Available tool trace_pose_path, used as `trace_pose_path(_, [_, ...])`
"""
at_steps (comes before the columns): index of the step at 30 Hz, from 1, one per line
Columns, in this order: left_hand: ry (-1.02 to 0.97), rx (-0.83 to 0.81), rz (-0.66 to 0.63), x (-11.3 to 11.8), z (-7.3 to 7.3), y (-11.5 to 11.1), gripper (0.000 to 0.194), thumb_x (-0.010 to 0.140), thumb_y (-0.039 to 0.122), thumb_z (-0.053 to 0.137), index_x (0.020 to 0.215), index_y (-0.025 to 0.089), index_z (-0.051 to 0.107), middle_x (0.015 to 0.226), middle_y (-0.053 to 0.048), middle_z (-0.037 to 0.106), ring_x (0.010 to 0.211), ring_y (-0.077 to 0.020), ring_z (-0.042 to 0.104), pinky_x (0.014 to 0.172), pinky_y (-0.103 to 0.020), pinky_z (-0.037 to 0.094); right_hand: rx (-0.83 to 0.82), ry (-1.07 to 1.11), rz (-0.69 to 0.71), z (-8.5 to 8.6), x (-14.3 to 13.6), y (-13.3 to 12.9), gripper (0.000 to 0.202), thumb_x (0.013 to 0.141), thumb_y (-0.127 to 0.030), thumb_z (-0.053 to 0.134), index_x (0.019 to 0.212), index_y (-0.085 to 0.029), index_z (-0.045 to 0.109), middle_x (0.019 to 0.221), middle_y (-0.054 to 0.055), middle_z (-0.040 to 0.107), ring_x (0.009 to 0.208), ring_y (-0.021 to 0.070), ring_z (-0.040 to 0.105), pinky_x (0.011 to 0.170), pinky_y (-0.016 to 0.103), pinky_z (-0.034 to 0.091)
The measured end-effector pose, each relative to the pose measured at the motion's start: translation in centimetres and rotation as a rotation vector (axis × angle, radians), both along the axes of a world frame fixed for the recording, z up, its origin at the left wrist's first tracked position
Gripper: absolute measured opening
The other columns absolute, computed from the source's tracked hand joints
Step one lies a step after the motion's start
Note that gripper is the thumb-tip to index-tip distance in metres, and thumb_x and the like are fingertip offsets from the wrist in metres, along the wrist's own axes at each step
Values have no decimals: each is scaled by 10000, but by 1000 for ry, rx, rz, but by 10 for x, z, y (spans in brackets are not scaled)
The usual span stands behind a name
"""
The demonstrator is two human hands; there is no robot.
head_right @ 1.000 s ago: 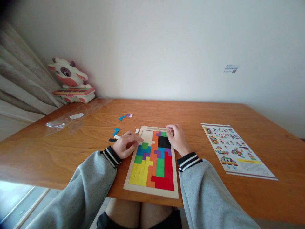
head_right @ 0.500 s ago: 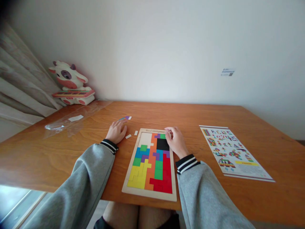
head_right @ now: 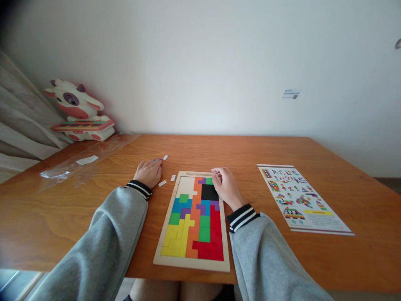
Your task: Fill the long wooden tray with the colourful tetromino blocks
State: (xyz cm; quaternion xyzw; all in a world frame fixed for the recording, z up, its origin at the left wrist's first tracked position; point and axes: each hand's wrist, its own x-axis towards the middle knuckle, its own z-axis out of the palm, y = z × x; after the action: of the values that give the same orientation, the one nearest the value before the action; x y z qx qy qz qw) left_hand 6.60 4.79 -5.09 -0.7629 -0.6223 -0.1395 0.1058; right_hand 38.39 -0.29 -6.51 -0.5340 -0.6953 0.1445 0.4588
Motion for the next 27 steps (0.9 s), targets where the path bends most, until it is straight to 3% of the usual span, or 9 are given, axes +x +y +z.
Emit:
trace_pose_path(4, [44, -7, 46, -1, 6, -15, 367, 918, 248, 404, 1118, 156, 697, 1169, -136, 698, 1063, -332, 645, 961, -522, 460, 5, 6, 7, 0, 0, 0, 213, 903, -347, 520, 989, -204, 653, 985, 100, 683, 856, 221, 648, 808, 411, 545])
trace_pose_path(7, [46, -25, -21, -2, 8, -22, 350, 920, 271, 412, 1004, 188, 741, 1063, -118, 717, 973, -300, 668, 872, -466, 512, 3, -9, 13, 0, 0, 1, 214, 900, -335, 519, 992, -197, 656, 987, 103, 680, 862, 222, 645, 804, 406, 542])
trace_pose_path(12, [-89, 38, -242, -5, -4, -17, 306, 892, 255, 465, 947, 208, 763, 1175, -112, 698, 1100, -285, 626, 986, -466, 500, -2, -6, 7, -1, 1, 1, 215, 898, -330, 519, 1000, -200, 656, 997, 104, 672, 865, 225, 641, 799, 408, 540])
trace_pose_path(14, [-162, 38, -273, -9, -9, -11, 320, 883, 218, 450, 978, 201, 755, 1194, -113, 698, 1111, -272, 634, 1015, -459, 495, -2, -3, 9, -1, 1, 1, 210, 899, -330, 521, 996, -201, 654, 996, 103, 671, 863, 224, 640, 796, 406, 540])
trace_pose_path(18, [-229, -26, -242, -17, -10, -6, 310, 893, 242, 457, 1057, 212, 718, 1116, -85, 735, 1055, -252, 671, 991, -415, 514, -2, 1, 12, 0, 1, 0, 208, 902, -328, 519, 994, -196, 650, 994, 103, 669, 861, 223, 639, 788, 403, 541])
trace_pose_path(21, [-292, -51, -192, -17, -6, -8, 270, 853, 336, 576, 1055, 213, 706, 1041, -81, 752, 1023, -266, 680, 953, -405, 526, -4, -9, 15, 0, 1, 1, 208, 903, -321, 520, 998, -191, 652, 997, 105, 670, 862, 221, 640, 787, 398, 539])
trace_pose_path(27, [-602, -203, -86, -5, -1, -12, 409, 708, 396, 748, 1059, 198, 681, 908, -43, 756, 791, -204, 719, 772, -332, 583, 13, -7, 10, 0, 1, 1, 182, 897, -302, 533, 991, -201, 652, 984, 97, 674, 863, 219, 641, 796, 399, 535])
